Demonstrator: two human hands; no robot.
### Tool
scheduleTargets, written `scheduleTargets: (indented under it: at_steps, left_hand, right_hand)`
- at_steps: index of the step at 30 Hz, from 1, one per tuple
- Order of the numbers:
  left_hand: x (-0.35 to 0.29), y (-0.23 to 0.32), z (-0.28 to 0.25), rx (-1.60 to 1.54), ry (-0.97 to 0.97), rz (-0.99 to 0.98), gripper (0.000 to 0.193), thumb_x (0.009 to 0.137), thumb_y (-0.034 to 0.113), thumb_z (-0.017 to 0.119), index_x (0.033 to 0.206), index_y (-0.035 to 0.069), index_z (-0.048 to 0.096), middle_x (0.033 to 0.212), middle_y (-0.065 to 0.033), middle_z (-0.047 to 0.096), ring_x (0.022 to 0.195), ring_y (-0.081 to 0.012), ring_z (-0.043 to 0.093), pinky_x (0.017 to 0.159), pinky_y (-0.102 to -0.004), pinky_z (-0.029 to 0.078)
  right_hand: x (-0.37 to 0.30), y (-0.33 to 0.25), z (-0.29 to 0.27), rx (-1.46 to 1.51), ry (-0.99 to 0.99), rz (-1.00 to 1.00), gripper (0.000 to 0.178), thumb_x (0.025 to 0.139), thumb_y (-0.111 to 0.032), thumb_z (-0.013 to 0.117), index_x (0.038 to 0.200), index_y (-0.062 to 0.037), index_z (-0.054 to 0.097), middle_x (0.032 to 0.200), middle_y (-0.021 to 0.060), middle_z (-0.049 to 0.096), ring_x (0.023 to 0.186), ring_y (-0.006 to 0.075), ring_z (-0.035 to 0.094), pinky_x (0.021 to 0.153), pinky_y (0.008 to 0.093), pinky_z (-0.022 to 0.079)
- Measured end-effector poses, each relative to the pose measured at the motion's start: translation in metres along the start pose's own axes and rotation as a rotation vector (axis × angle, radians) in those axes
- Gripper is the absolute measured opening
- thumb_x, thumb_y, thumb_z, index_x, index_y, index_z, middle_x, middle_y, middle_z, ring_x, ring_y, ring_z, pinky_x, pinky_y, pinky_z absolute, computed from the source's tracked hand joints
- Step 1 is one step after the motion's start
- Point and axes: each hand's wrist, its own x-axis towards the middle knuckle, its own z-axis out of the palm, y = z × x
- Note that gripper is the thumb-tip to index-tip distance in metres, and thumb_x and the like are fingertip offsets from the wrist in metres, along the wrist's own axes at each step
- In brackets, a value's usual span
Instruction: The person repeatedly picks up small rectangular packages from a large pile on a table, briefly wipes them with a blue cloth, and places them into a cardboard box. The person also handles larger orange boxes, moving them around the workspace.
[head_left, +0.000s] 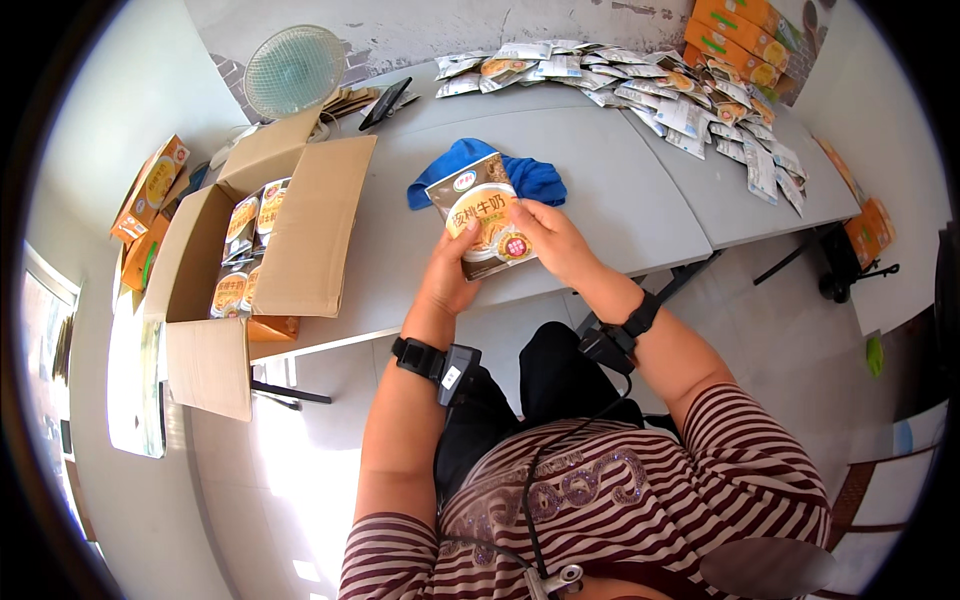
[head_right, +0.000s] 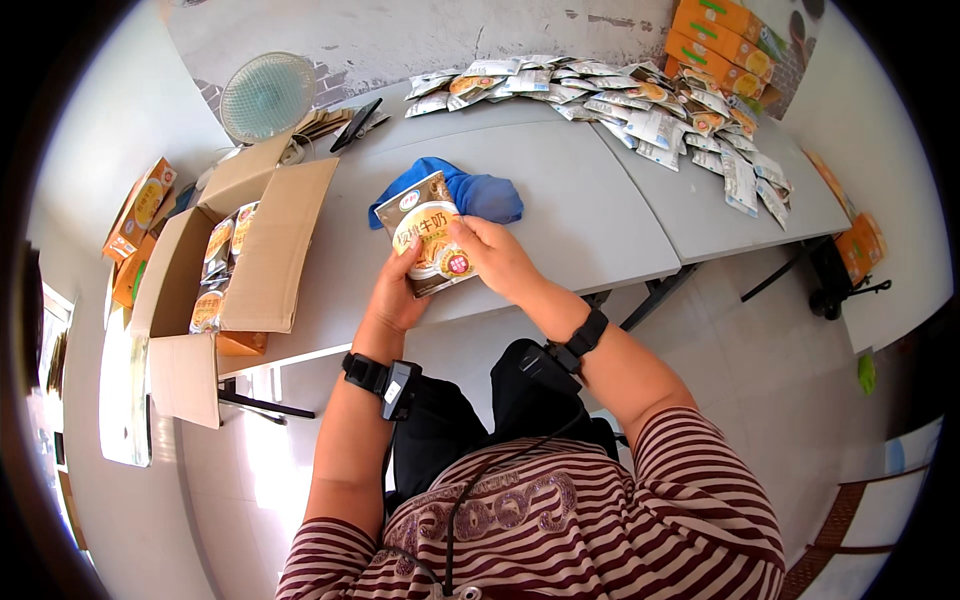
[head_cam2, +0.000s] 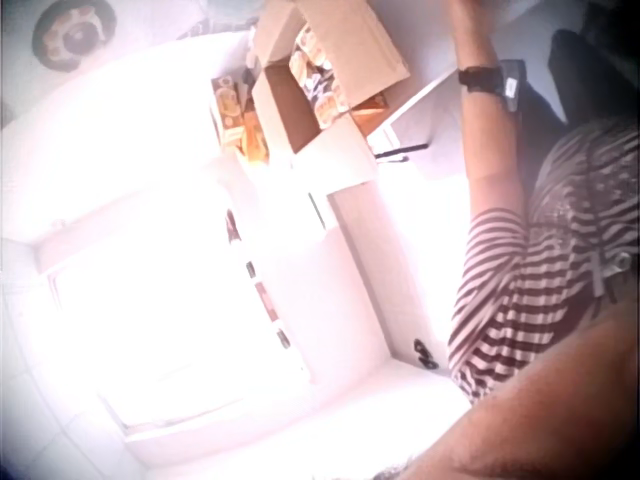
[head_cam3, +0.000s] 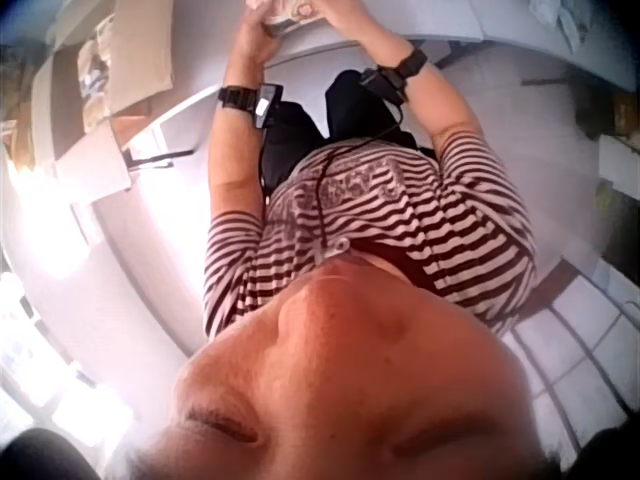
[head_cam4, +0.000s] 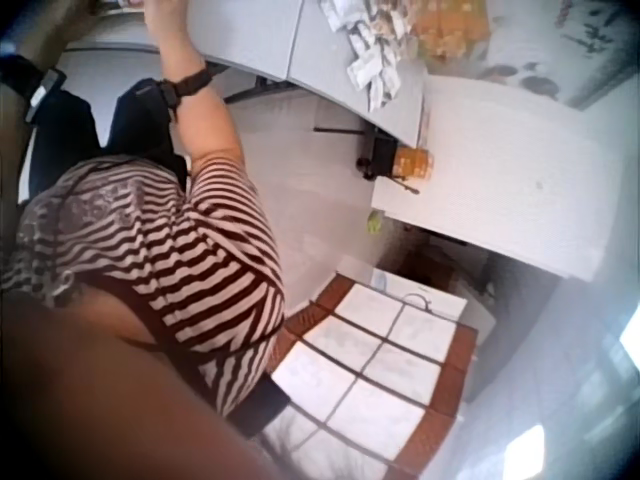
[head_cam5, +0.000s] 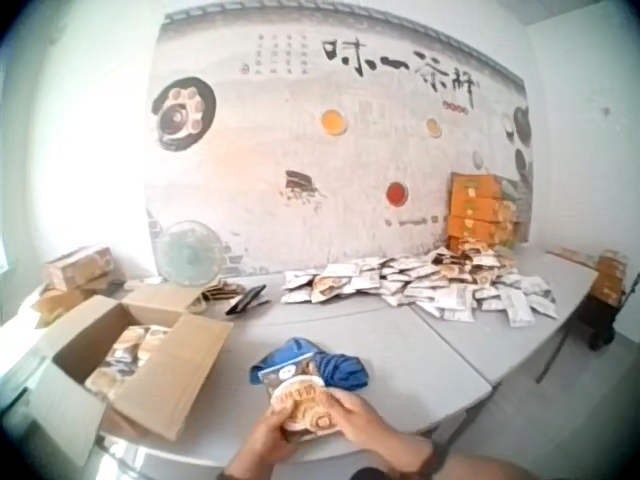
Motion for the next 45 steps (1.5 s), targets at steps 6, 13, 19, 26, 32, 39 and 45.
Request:
scheduleTargets:
  at_steps: [6, 13, 19, 26, 32, 39, 45]
  left_hand:
    - [0.010, 0.003, -0.003, -0.158, 0.067, 0.062, 0.039, 0.092, 0.018, 0.052, 0.128, 0.009, 0.041, 0.121, -0.0115, 0.054, 0.109, -0.0260, 0.057, 0.091, -0.0417, 0.048]
    - [0.008, 0.008, -0.014, -0.306, 0.035, 0.103, 0.053, 0.094, 0.038, 0.046, 0.132, 0.002, 0.038, 0.127, -0.0169, 0.051, 0.115, -0.0319, 0.051, 0.100, -0.0465, 0.040]
    - [0.003, 0.021, -0.002, -0.524, -0.114, 0.112, 0.080, 0.088, 0.065, 0.033, 0.137, 0.002, 0.034, 0.134, -0.0205, 0.043, 0.122, -0.0360, 0.042, 0.105, -0.0494, 0.031]
    - [-0.005, 0.019, -0.010, -0.614, -0.334, -0.015, 0.077, 0.087, 0.069, 0.031, 0.139, 0.012, 0.034, 0.140, -0.0145, 0.039, 0.128, -0.0334, 0.038, 0.107, -0.0485, 0.029]
    - [0.004, 0.014, -0.012, -0.508, -0.206, -0.123, 0.055, 0.094, 0.052, 0.037, 0.134, 0.014, 0.043, 0.133, -0.0114, 0.048, 0.121, -0.0267, 0.048, 0.104, -0.0453, 0.036]
    - [-0.002, 0.018, 0.001, -0.388, -0.217, -0.245, 0.069, 0.091, 0.061, 0.033, 0.133, 0.007, 0.038, 0.124, -0.0192, 0.050, 0.112, -0.0410, 0.051, 0.093, -0.0599, 0.041]
    - [-0.005, 0.021, 0.003, -0.439, -0.338, -0.206, 0.075, 0.090, 0.064, 0.031, 0.135, 0.005, 0.036, 0.128, -0.0249, 0.046, 0.108, -0.0387, 0.054, 0.091, -0.0552, 0.044]
  right_hand:
    - [0.076, 0.021, -0.061, -1.284, 0.116, -0.672, 0.043, 0.086, -0.039, 0.058, 0.118, -0.0096, 0.056, 0.122, 0.0139, 0.056, 0.098, 0.0329, 0.057, 0.083, 0.0415, 0.046]
    - [0.077, -0.012, -0.045, -1.291, -0.062, 0.011, 0.046, 0.084, -0.038, 0.061, 0.121, -0.0097, 0.055, 0.116, 0.0148, 0.058, 0.099, 0.0316, 0.057, 0.086, 0.0398, 0.046]
    - [0.066, -0.027, -0.044, -0.144, 0.199, -0.060, 0.041, 0.088, -0.033, 0.060, 0.106, 0.0032, 0.055, 0.092, 0.0107, 0.062, 0.087, 0.0161, 0.058, 0.074, 0.0268, 0.046]
    - [-0.006, -0.052, 0.058, -1.054, -0.093, -0.660, 0.041, 0.085, -0.032, 0.063, 0.119, -0.0124, 0.054, 0.136, 0.0145, 0.039, 0.126, 0.0341, 0.037, 0.105, 0.0488, 0.026]
    - [0.029, -0.032, 0.054, -1.121, 0.052, -0.782, 0.034, 0.079, -0.030, 0.066, 0.107, -0.0134, 0.058, 0.127, 0.0147, 0.047, 0.118, 0.0355, 0.044, 0.095, 0.0458, 0.035]
    - [0.076, -0.030, 0.022, -1.073, 0.283, -0.576, 0.032, 0.085, -0.033, 0.059, 0.106, -0.0094, 0.057, 0.106, 0.0136, 0.057, 0.096, 0.0334, 0.057, 0.075, 0.0429, 0.050]
    - [0.072, -0.032, -0.013, -1.007, 0.286, -0.404, 0.033, 0.088, -0.035, 0.053, 0.108, -0.0079, 0.054, 0.103, 0.0130, 0.059, 0.096, 0.0317, 0.057, 0.079, 0.0408, 0.047]
